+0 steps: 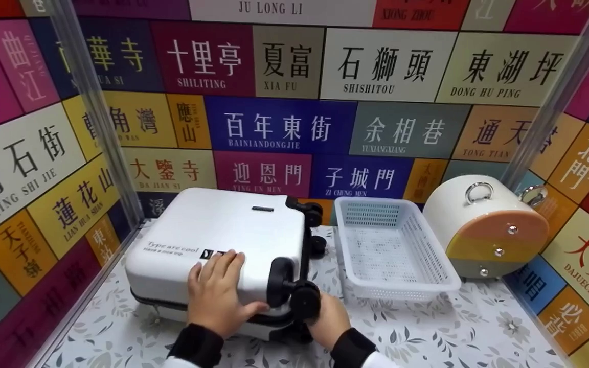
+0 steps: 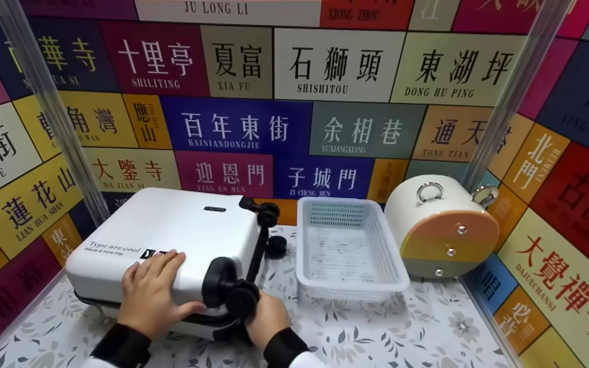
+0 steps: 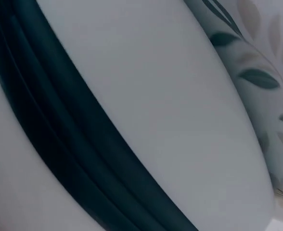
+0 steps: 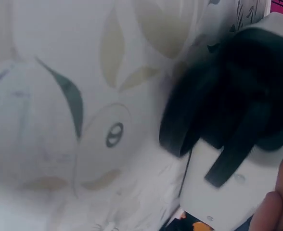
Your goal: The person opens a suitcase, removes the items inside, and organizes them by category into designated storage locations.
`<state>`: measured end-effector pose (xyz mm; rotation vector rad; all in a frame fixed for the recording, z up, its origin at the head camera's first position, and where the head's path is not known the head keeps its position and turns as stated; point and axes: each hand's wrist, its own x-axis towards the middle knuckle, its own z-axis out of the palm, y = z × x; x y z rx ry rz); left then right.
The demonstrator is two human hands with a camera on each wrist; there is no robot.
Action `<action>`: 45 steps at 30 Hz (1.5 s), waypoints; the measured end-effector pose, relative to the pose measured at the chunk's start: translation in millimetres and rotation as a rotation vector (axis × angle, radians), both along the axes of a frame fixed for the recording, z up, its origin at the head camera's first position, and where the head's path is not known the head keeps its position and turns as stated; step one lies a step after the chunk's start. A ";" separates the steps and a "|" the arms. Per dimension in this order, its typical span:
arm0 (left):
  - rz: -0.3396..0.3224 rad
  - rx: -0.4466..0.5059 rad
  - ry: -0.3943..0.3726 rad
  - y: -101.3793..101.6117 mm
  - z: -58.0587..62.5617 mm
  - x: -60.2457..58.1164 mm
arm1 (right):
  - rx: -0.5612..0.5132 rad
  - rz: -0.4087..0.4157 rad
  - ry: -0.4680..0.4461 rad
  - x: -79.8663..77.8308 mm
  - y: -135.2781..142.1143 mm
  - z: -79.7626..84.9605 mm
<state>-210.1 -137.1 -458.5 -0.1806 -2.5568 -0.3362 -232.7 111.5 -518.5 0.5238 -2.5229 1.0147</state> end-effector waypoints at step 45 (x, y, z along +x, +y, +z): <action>0.218 -0.025 -0.062 -29.7 10.9 9.8 | -0.043 -0.099 -0.067 7.6 1.0 4.4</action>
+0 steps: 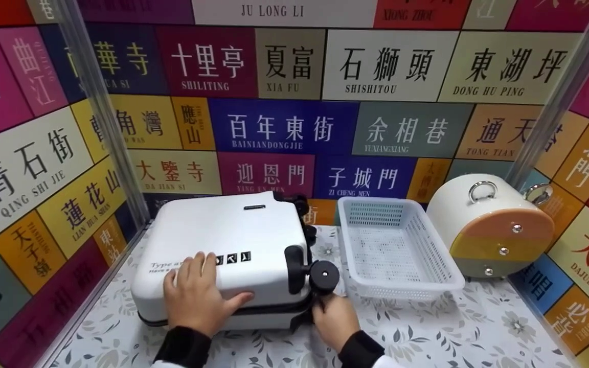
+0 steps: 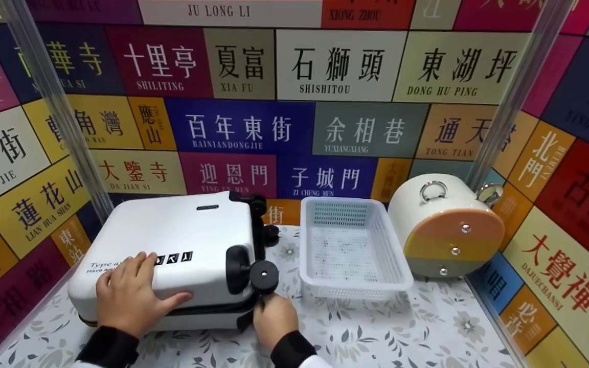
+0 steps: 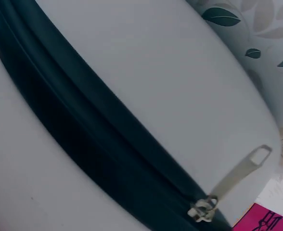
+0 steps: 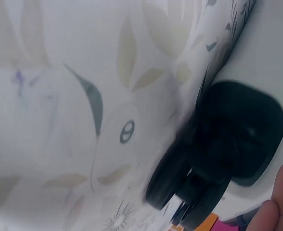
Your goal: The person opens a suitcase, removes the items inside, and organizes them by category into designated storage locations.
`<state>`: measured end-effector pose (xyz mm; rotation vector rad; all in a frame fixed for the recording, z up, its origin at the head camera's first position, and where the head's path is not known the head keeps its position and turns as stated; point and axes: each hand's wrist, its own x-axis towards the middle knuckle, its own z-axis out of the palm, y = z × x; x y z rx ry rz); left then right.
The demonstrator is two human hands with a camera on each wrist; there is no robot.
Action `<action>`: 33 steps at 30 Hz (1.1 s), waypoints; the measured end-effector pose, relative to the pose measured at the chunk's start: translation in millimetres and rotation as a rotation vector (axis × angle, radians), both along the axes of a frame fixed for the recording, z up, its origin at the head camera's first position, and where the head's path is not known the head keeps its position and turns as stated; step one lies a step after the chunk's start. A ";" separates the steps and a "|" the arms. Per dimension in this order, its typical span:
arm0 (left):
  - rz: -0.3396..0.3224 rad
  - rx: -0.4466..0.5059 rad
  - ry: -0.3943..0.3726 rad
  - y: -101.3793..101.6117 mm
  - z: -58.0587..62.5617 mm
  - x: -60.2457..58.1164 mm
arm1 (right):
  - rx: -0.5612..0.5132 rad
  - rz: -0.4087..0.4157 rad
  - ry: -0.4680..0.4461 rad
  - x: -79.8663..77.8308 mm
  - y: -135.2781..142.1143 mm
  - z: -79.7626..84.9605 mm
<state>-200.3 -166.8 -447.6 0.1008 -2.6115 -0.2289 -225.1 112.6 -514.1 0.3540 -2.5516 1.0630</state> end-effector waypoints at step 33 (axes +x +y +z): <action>0.108 0.048 -0.035 52.2 4.7 -2.2 | -0.019 0.196 -0.094 5.1 -17.7 -2.0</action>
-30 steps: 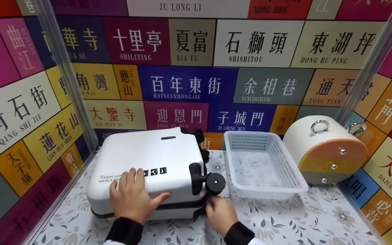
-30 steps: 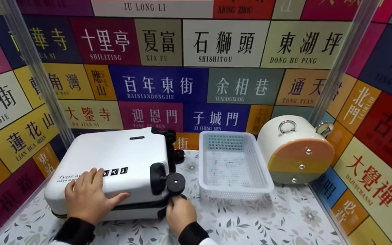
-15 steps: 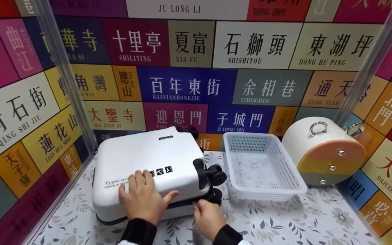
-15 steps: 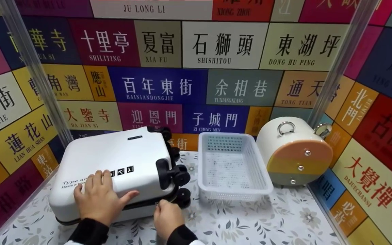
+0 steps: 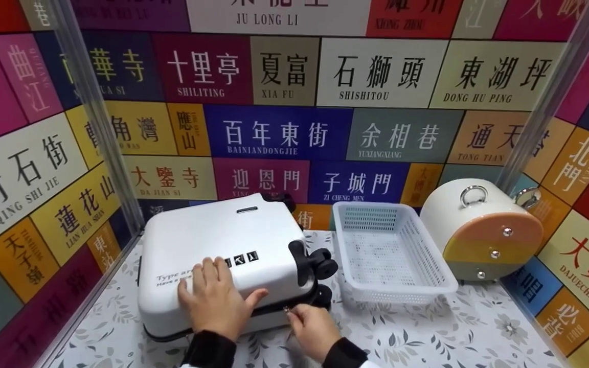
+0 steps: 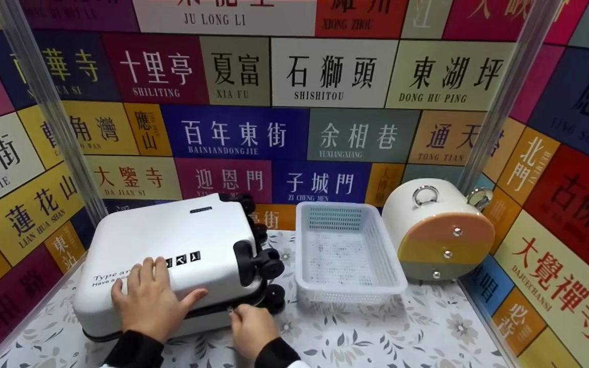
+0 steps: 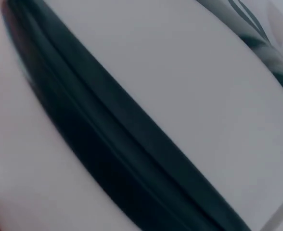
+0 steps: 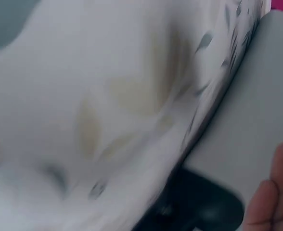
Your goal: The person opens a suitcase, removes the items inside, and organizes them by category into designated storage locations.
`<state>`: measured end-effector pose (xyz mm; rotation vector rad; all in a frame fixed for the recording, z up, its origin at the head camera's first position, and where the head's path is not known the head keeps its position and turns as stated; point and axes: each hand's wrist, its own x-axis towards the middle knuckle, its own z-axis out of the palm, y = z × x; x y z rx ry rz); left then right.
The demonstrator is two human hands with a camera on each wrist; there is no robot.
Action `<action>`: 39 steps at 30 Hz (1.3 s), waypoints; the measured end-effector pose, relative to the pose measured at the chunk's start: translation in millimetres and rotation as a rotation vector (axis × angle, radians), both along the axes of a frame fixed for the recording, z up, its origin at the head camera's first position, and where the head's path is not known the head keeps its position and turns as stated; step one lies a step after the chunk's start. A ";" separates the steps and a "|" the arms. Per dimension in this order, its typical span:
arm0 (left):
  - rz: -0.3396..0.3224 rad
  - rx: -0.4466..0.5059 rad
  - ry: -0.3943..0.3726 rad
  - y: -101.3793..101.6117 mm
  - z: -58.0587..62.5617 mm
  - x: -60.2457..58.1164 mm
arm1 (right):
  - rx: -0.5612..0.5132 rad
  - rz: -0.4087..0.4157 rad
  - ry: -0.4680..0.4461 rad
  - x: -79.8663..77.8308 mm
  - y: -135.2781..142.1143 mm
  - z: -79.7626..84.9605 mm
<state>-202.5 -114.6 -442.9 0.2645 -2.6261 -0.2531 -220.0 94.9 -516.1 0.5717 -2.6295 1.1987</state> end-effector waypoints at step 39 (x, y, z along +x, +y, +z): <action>-0.283 -0.204 0.020 119.3 9.1 -59.5 | 0.076 -0.276 -0.098 -26.1 62.3 2.9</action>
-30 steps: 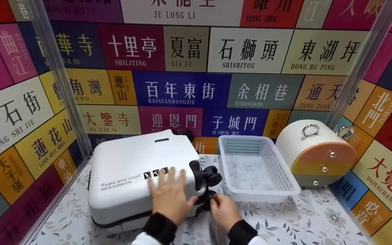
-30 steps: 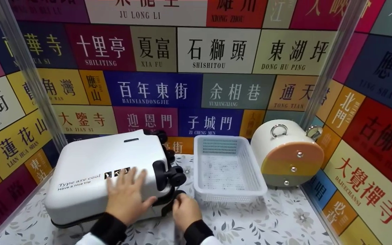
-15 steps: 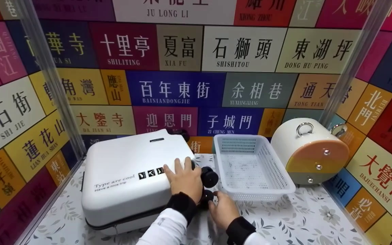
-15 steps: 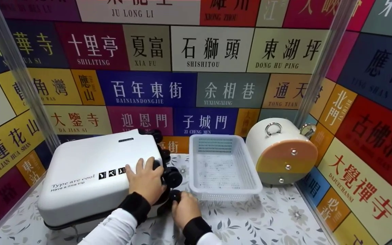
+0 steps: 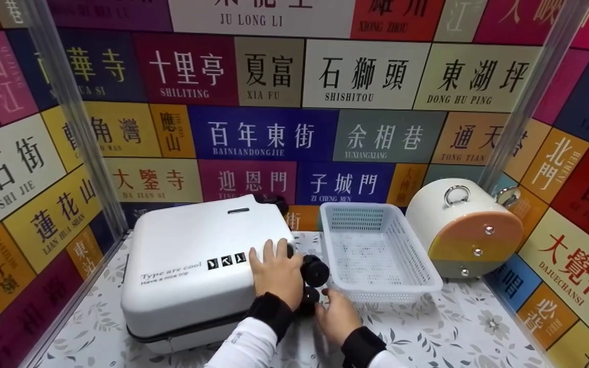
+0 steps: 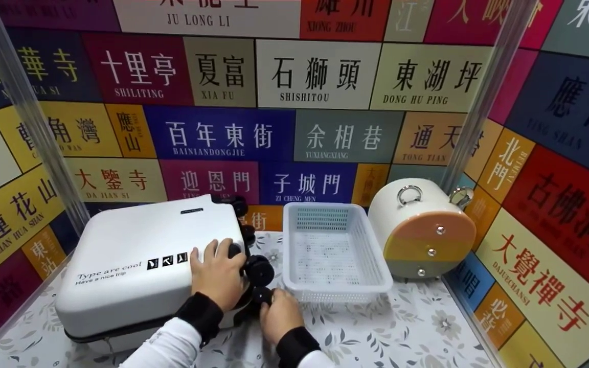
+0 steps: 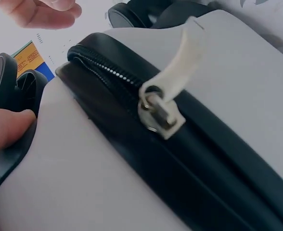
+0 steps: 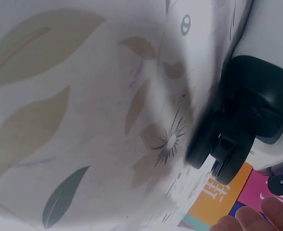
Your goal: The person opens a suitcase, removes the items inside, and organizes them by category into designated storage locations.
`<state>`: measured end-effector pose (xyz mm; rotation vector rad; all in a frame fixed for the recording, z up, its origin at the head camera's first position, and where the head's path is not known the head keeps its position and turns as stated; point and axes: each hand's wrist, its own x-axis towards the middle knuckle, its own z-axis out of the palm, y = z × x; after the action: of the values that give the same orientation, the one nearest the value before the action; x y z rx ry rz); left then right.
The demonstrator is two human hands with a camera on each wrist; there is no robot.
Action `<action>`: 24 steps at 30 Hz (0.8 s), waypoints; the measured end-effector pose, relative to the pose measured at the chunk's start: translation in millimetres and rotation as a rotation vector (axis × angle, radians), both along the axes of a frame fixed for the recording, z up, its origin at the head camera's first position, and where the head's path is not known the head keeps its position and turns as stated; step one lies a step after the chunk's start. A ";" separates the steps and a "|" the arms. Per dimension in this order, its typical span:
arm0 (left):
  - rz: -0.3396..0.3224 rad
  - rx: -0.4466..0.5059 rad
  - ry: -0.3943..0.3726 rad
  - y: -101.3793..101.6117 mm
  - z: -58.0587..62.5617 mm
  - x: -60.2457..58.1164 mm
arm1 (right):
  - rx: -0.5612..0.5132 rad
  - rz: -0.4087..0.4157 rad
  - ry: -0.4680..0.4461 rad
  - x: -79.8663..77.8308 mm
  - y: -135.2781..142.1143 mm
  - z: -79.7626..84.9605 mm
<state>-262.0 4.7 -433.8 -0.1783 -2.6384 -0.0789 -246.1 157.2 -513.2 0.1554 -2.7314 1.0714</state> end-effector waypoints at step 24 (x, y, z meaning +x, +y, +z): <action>-0.274 0.087 -0.077 -79.4 10.4 50.5 | 0.034 -0.019 -0.030 2.5 9.1 7.8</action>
<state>-211.5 -74.8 -423.4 -0.5162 -2.6641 -0.2965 -243.5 166.3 -505.5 0.1199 -2.7728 1.0315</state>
